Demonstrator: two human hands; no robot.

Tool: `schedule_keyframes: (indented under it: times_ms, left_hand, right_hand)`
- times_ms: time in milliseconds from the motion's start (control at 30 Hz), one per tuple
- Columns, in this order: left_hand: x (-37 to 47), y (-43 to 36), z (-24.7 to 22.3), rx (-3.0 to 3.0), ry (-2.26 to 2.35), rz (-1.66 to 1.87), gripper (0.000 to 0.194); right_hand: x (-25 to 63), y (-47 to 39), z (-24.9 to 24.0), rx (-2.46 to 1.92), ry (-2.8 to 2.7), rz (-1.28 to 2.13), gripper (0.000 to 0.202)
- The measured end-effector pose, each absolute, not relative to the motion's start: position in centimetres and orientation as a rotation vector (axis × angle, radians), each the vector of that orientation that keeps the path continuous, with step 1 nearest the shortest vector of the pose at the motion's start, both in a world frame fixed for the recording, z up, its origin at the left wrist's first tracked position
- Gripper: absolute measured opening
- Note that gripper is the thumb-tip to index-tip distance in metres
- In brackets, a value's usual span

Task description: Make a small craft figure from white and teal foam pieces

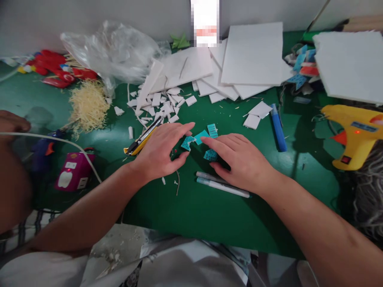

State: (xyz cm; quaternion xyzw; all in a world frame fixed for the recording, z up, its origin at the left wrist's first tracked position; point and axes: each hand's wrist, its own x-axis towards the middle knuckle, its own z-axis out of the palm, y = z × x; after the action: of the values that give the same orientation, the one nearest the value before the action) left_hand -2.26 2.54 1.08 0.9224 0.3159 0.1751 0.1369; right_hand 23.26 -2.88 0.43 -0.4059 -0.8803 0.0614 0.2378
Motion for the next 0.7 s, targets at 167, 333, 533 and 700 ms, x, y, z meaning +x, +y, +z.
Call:
schedule_keyframes:
  times_ms: [167, 333, 533, 700]
  left_hand:
    - [-3.01, 2.10, 1.56, 2.682, 0.792, 0.493, 0.056]
    - [-2.94, 1.90, 1.66, 2.656, 0.653, 0.355, 0.056]
    - [-2.93, 1.94, 1.77, 2.689, 0.628, 0.368, 0.057]
    - [-2.96, 1.63, 1.54, 2.725, 0.719, 0.596, 0.044]
  right_hand:
    - [23.51, -3.10, 0.55, -1.190, -2.394, 0.107, 0.052]
    - [23.46, -3.02, 0.63, -1.182, -2.379, 0.139, 0.055]
    - [23.41, -3.13, 0.64, -1.150, -2.356, 0.154, 0.055]
    - [23.46, -3.15, 0.54, -1.167, -2.314, 0.205, 0.052]
